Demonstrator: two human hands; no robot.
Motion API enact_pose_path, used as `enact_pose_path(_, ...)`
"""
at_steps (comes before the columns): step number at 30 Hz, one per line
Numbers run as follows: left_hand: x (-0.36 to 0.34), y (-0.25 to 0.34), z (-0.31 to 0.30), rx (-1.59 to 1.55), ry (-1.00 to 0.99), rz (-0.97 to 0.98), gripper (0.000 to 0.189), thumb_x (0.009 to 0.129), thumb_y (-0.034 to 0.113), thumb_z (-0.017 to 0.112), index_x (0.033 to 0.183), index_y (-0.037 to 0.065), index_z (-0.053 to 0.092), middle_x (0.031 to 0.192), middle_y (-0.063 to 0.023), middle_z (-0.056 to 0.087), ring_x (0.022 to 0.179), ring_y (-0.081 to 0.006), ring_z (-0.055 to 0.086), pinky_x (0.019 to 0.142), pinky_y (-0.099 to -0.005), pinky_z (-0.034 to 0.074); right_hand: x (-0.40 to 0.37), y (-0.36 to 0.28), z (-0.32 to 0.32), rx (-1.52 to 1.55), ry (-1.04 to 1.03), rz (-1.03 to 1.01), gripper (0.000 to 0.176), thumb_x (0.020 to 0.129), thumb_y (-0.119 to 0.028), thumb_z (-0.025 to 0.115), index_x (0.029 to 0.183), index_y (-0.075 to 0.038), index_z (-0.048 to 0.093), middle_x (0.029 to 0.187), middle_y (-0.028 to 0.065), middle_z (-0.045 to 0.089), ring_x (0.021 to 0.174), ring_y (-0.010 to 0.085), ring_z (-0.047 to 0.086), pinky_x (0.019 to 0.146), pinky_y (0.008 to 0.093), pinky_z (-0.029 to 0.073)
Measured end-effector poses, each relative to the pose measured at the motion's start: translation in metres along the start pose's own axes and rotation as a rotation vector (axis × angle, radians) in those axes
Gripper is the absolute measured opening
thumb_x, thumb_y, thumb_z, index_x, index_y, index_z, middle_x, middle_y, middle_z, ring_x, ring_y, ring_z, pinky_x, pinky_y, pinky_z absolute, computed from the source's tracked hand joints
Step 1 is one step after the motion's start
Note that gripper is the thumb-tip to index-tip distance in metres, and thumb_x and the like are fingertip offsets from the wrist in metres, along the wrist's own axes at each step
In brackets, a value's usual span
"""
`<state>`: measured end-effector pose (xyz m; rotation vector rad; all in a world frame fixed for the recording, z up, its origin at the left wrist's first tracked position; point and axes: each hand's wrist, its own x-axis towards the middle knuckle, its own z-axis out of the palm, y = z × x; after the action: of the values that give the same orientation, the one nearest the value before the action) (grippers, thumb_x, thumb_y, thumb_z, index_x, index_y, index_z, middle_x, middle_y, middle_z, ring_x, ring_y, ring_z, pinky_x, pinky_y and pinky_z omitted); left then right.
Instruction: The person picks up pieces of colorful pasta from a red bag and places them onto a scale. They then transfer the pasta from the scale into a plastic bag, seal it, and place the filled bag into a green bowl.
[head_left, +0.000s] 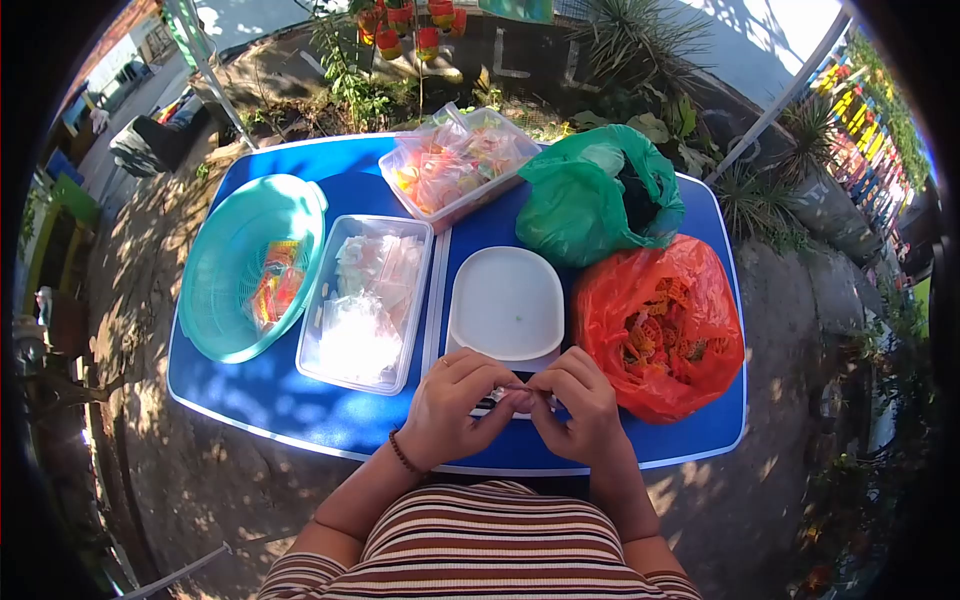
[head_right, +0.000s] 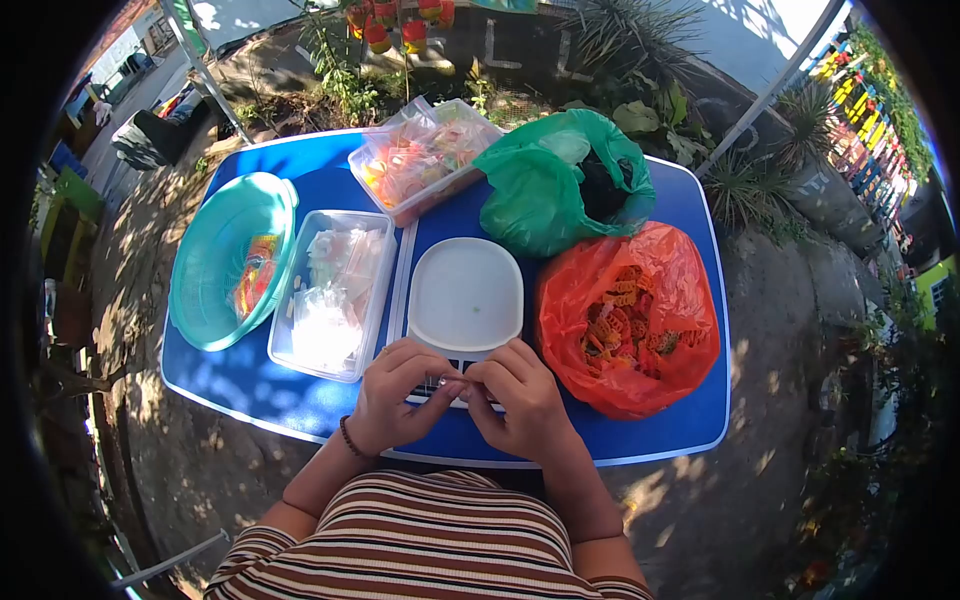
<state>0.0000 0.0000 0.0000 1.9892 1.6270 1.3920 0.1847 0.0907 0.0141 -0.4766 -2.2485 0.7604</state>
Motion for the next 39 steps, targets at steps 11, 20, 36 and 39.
enact_pose_path(11,-0.006,-0.002,-0.031,-0.139,0.129,-0.193,0.014,0.084,0.002,0.081,0.095,0.003,0.073,0.088,-0.0077,0.072,0.071,-0.0150,0.067,0.062,-0.0261,0.053,0.026,0.001,0.023,0.143,0.028,0.083,0.007,0.087,0.003,0.076,0.093,0.003,0.072,0.090,0.0096,0.068,0.074,0.0163,0.068,0.064,0.0274,0.054)
enact_pose_path(20,-0.049,-0.016,-0.094,-0.071,0.358,-0.242,0.015,0.086,-0.002,0.078,0.099,0.003,0.073,0.094,-0.0089,0.072,0.075,-0.0142,0.070,0.063,-0.0250,0.057,0.082,-0.035,0.084,0.337,-0.216,0.020,0.015,0.088,0.001,0.076,0.102,0.003,0.073,0.096,0.0121,0.071,0.080,0.0196,0.072,0.071,0.0287,0.058)
enact_pose_path(36,-0.097,-0.085,-0.169,0.584,0.562,-0.317,0.050,0.083,0.007,0.081,0.131,0.006,0.066,0.135,-0.0195,0.063,0.123,-0.0384,0.063,0.101,-0.0419,0.054,0.159,-0.060,0.223,0.230,-0.280,-0.274,0.039,0.087,0.002,0.069,0.126,0.001,0.067,0.130,0.0228,0.066,0.118,0.0404,0.066,0.099,0.0423,0.055)
enact_pose_path(39,-0.103,-0.081,-0.159,0.496,0.503,-0.315,0.049,0.082,0.007,0.081,0.129,0.006,0.067,0.134,-0.0187,0.064,0.123,-0.0385,0.062,0.102,-0.0433,0.053,0.145,-0.058,0.217,0.270,-0.335,-0.263,0.038,0.087,0.004,0.065,0.124,0.006,0.064,0.130,0.0257,0.063,0.118,0.0431,0.063,0.101,0.0449,0.052)
